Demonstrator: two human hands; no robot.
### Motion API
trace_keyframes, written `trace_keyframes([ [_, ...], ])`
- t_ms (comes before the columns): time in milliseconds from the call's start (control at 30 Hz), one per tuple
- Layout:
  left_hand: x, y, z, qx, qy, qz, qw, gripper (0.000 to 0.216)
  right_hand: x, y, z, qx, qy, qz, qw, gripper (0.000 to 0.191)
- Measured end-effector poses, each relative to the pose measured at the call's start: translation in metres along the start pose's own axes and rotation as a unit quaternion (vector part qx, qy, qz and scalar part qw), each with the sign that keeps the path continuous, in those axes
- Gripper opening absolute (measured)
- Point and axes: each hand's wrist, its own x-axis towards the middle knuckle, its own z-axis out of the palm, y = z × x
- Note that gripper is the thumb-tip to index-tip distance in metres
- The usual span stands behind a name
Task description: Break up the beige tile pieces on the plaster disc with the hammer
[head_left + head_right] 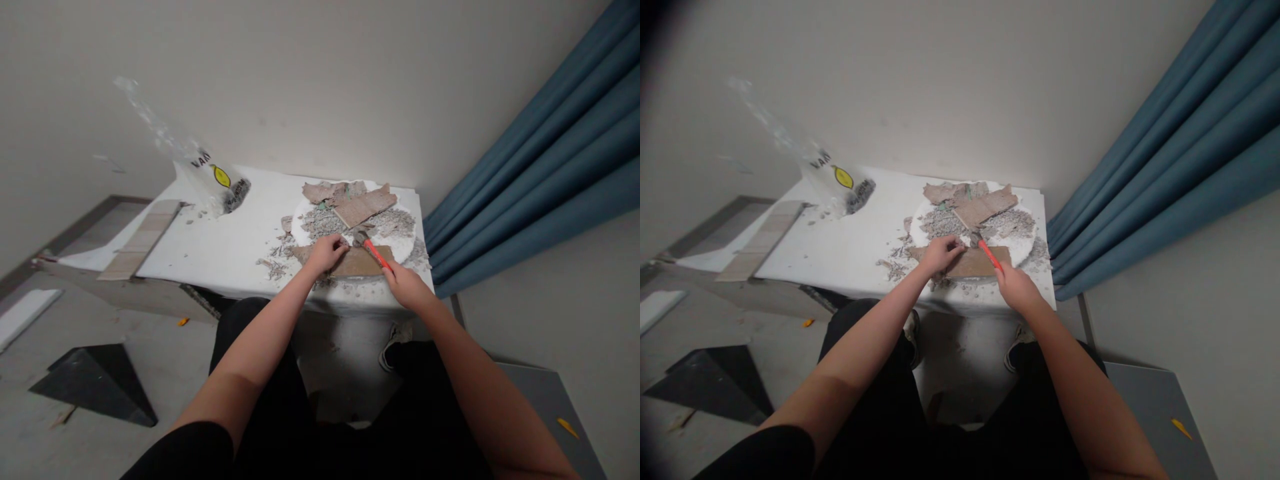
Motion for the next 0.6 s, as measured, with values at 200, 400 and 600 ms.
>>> trace_keyframes([
  [200,-0.005,-0.003,0.005,-0.001,0.01,0.016,1.0,0.014,-0.006,-0.003,-0.007,0.014,0.02,-0.001,1.0,0.036],
  [400,-0.011,-0.011,0.014,-0.059,0.043,0.035,0.997,0.041,-0.022,-0.015,-0.019,0.053,0.072,-0.039,0.995,0.042],
  [600,-0.012,-0.014,0.019,-0.1,0.054,0.051,0.992,0.051,-0.025,-0.022,-0.016,0.036,0.054,-0.034,0.997,0.041],
])
